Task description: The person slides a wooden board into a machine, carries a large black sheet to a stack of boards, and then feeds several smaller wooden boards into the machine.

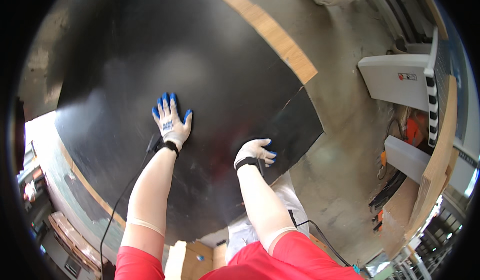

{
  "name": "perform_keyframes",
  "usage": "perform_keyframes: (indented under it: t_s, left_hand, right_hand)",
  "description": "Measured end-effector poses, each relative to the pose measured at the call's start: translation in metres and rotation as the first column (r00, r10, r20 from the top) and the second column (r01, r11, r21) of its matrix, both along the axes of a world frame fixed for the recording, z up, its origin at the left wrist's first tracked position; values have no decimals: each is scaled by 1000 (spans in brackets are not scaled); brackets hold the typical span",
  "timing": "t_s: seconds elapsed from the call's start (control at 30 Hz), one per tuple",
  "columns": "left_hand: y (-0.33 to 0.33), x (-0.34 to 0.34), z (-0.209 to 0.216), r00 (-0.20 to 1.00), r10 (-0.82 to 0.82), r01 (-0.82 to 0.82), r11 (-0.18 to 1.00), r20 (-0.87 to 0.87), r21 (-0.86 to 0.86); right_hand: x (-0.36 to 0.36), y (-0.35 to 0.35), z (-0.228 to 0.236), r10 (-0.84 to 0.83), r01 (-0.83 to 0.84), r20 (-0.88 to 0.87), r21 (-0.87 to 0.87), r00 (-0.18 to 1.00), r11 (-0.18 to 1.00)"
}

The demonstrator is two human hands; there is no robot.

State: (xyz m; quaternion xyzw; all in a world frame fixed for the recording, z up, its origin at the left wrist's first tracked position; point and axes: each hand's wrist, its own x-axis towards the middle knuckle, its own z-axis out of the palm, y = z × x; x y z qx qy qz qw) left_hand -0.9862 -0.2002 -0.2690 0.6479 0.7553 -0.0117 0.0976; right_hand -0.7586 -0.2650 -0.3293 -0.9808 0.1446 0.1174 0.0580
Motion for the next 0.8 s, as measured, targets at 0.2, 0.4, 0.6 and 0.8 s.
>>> perform_keyframes:
  t_s: [0.2,0.4,0.6,0.8]
  left_hand:
    - [10,6,-2,998,-19,20,1000,63,-13]
    - [9,2,-5,996,1,5,998,84,-67]
    - [22,4,2,995,-10,15,999,96,-47]
    - [6,3,-5,999,12,-9,997,37,-80]
  right_hand:
    - [22,-10,-32,38,-46,40,235,999,971]
    - [23,-17,-41,-21,77,-141,402,990,912]
    - [15,1,-21,-41,177,-222,638,974,750]
    - [25,-19,-15,97,-86,-73,137,993,987]
